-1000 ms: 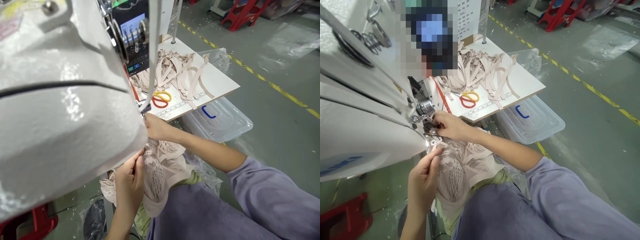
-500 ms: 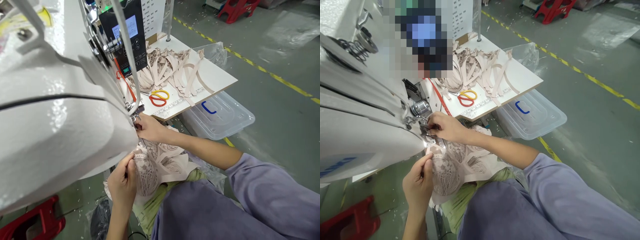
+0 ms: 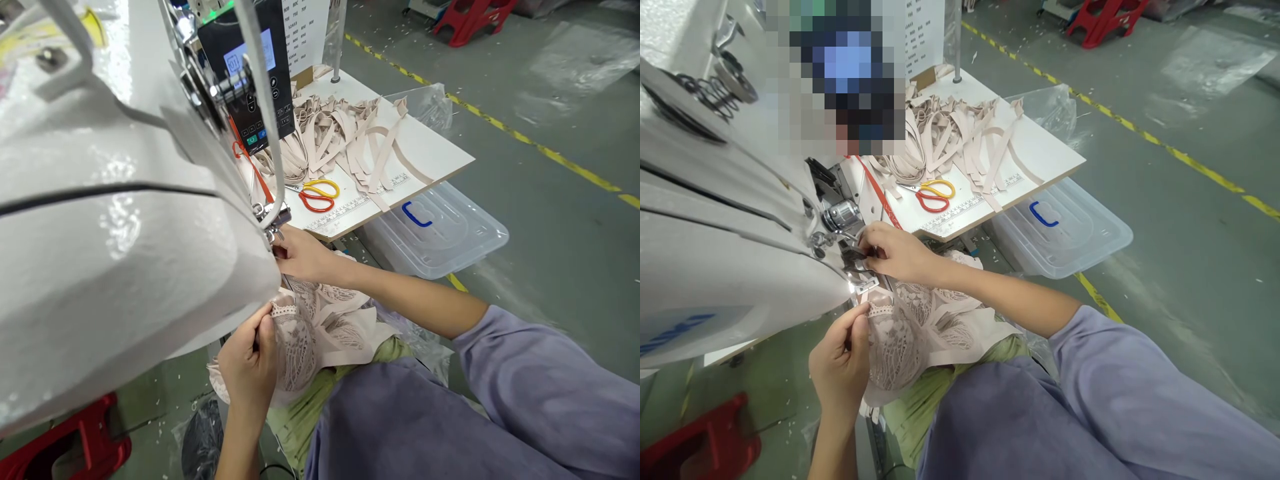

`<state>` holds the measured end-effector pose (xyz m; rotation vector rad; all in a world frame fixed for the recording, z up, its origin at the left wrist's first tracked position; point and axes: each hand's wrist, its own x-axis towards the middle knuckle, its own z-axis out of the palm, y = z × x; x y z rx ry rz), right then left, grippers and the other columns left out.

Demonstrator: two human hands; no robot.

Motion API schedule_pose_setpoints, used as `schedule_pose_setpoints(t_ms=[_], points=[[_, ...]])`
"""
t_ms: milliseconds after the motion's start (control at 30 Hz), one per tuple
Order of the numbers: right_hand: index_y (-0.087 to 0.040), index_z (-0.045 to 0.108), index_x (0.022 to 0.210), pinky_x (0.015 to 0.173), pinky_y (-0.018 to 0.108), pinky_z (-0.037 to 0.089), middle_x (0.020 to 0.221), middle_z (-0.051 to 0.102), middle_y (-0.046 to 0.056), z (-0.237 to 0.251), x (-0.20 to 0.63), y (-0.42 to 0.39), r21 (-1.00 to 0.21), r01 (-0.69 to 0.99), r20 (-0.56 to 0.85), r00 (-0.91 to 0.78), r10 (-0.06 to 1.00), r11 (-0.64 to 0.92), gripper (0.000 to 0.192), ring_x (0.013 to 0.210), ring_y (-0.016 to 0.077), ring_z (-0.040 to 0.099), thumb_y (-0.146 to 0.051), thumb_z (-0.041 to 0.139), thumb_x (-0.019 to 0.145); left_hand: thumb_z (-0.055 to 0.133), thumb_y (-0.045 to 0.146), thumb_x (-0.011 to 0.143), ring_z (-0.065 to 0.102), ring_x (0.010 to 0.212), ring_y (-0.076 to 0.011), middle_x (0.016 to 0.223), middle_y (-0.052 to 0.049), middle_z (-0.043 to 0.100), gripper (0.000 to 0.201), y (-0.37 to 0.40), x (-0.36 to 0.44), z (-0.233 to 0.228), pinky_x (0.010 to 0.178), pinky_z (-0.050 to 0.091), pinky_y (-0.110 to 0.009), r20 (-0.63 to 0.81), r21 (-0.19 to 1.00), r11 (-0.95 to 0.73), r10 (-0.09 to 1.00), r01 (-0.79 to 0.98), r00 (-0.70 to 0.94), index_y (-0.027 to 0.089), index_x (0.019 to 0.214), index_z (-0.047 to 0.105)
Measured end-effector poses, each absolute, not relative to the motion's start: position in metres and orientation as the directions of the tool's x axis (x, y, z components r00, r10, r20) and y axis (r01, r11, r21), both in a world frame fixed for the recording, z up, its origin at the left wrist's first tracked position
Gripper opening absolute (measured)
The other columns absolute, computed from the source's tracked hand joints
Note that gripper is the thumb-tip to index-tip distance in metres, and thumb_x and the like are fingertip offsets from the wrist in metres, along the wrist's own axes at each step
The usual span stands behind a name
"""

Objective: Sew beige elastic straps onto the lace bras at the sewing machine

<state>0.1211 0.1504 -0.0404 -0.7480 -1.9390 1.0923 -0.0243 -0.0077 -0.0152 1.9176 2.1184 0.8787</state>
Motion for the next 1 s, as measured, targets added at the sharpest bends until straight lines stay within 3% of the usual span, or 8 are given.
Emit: schedule_pose_setpoints(t_ms=[567,700,867,1000], points=[[-0.018,0.061,0.09,0.073,0.026,0.039,0.102,0.057,0.004,-0.046,0.128,0.146,-0.851,0.148,0.377,-0.495,0.783,0.504,0.007,0.085,0.0142,0.052,-0.014,0.059,0.084,0.058,0.023,0.093,0.075,0.093,-0.0185,0.106,-0.006,0.078,0.025,-0.01,-0.032,-0.03,0.076,0.057,-0.022,0.368,0.515,-0.183,0.929,0.837,-0.023,0.02,0.112,0.075],[-0.017,0.06,0.086,0.074,0.027,0.04,0.101,0.057,0.005,-0.046,0.127,0.146,-0.838,0.176,0.373,-0.508,0.777,0.517,0.003,0.087,0.0156,0.052,-0.018,0.058,0.087,0.057,0.023,0.094,0.076,0.092,-0.0189,0.106,-0.006,0.078,0.025,-0.006,-0.03,-0.029,0.079,0.058,-0.023,0.365,0.519,-0.159,0.93,0.84,-0.049,0.021,0.11,0.076],[-0.017,0.057,0.084,0.07,0.027,0.04,0.097,0.058,0.004,-0.046,0.124,0.154,-0.845,0.156,0.37,-0.521,0.769,0.512,0.002,0.081,0.0148,0.051,-0.015,0.058,0.083,0.058,0.029,0.093,0.076,0.091,-0.0216,0.106,-0.005,0.078,0.025,-0.002,-0.032,-0.027,0.066,0.058,-0.023,0.324,0.504,-0.076,0.94,0.861,-0.106,0.023,0.106,0.078],[-0.017,0.055,0.084,0.07,0.027,0.04,0.096,0.057,0.004,-0.047,0.122,0.159,-0.847,0.138,0.372,-0.538,0.757,0.514,0.007,0.085,0.0163,0.052,-0.012,0.058,0.08,0.058,0.032,0.092,0.076,0.093,-0.0239,0.103,-0.006,0.079,0.028,0.001,-0.033,-0.027,0.067,0.058,-0.025,0.315,0.503,-0.05,0.94,0.863,-0.129,0.022,0.107,0.078]])
